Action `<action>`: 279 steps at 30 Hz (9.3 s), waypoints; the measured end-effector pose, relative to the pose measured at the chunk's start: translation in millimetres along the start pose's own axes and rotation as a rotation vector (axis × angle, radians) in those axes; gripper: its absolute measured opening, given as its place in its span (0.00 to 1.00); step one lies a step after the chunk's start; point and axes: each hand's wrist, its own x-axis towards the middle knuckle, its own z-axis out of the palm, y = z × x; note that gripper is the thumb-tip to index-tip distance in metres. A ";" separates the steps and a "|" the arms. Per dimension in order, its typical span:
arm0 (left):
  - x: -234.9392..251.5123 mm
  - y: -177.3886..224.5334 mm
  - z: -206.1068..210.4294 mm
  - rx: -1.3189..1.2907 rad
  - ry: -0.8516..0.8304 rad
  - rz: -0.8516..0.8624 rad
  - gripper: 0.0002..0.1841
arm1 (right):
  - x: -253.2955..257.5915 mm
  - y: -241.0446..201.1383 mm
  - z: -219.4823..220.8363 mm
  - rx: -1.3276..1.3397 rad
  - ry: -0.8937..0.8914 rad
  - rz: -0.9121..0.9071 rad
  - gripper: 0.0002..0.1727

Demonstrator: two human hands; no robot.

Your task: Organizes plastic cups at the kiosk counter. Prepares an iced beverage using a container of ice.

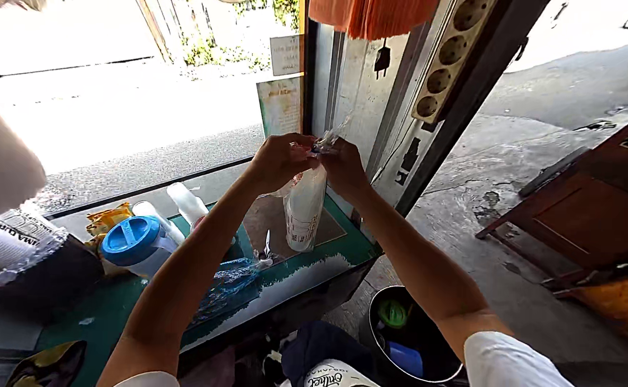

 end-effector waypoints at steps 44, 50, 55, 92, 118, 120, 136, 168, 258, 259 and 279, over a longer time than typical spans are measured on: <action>-233.0 -211.7 185.0 -0.070 -0.240 -0.906 0.25 | -229.8 253.7 72.1 -0.405 -0.924 0.387 0.23; -94.9 -109.5 63.3 0.183 0.378 -0.441 0.73 | -213.1 233.0 107.1 -0.661 -1.158 0.444 0.18; -46.7 -98.0 76.0 0.370 0.045 -0.305 0.40 | -219.4 213.0 124.0 -0.701 -1.246 0.487 0.30; -486.8 -142.8 -37.3 -0.952 1.834 -0.466 0.25 | -82.3 -33.3 251.9 0.803 0.097 0.650 0.15; -499.2 -167.3 -192.1 -0.578 2.091 -0.299 0.23 | 82.4 139.2 498.0 -0.535 -0.737 0.167 0.57; -498.4 -169.2 -192.5 -0.590 2.111 -0.320 0.23 | 88.3 145.5 503.7 -0.587 -0.764 0.148 0.47; -523.1 -184.0 -217.1 -0.446 2.160 -0.274 0.22 | 95.1 130.0 473.5 -0.869 -0.485 0.279 0.62; -236.0 -360.2 -337.2 0.369 0.158 -0.550 0.39 | 94.1 113.1 522.1 -0.816 -0.836 0.356 0.37; -354.4 -187.3 62.2 0.966 -0.026 -1.016 0.14 | -170.9 208.0 137.3 -0.777 -0.627 0.543 0.69; -352.3 -165.1 58.2 0.983 0.032 -1.029 0.17 | -172.4 229.9 152.7 -0.736 -0.715 0.527 0.61; -325.9 -24.0 185.8 -0.212 -0.055 -0.381 0.64 | -335.1 -9.4 57.4 0.811 -0.231 0.856 0.24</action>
